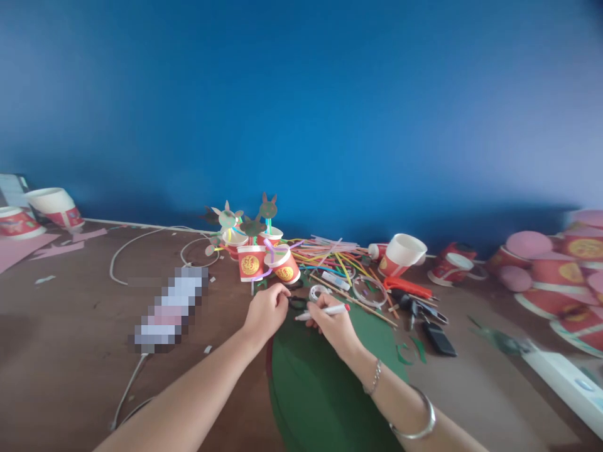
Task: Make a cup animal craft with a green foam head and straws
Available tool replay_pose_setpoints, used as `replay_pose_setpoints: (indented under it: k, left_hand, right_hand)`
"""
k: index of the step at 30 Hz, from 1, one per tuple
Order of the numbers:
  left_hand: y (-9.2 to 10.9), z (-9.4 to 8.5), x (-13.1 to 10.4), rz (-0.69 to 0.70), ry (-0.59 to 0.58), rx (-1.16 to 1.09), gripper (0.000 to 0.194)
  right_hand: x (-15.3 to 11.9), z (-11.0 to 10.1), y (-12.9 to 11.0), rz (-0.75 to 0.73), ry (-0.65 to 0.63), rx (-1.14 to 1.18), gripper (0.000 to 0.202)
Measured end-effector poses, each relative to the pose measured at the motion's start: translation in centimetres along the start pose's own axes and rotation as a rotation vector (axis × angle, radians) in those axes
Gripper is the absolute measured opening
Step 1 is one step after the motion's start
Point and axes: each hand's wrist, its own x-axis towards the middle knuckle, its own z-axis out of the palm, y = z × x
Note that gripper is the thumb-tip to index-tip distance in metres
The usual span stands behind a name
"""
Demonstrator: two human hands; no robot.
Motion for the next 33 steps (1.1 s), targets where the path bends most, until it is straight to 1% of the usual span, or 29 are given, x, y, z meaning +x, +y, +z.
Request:
replay_pose_setpoints:
  k: [4, 16, 33]
  left_hand:
    - [0.29, -0.09, -0.08, -0.004, 0.000, 0.036, 0.024]
    - [0.28, 0.05, -0.05, -0.002, 0.003, 0.064, 0.024]
    - [0.47, -0.03, -0.04, -0.025, -0.012, 0.086, 0.024]
  right_hand:
    - [-0.23, -0.01, 0.44, -0.025, -0.029, -0.051, 0.023]
    - [-0.41, -0.01, -0.34, -0.058, -0.050, -0.191, 0.025]
    - [-0.37, 0.15, 0.07, -0.099, -0.059, -0.164, 0.025]
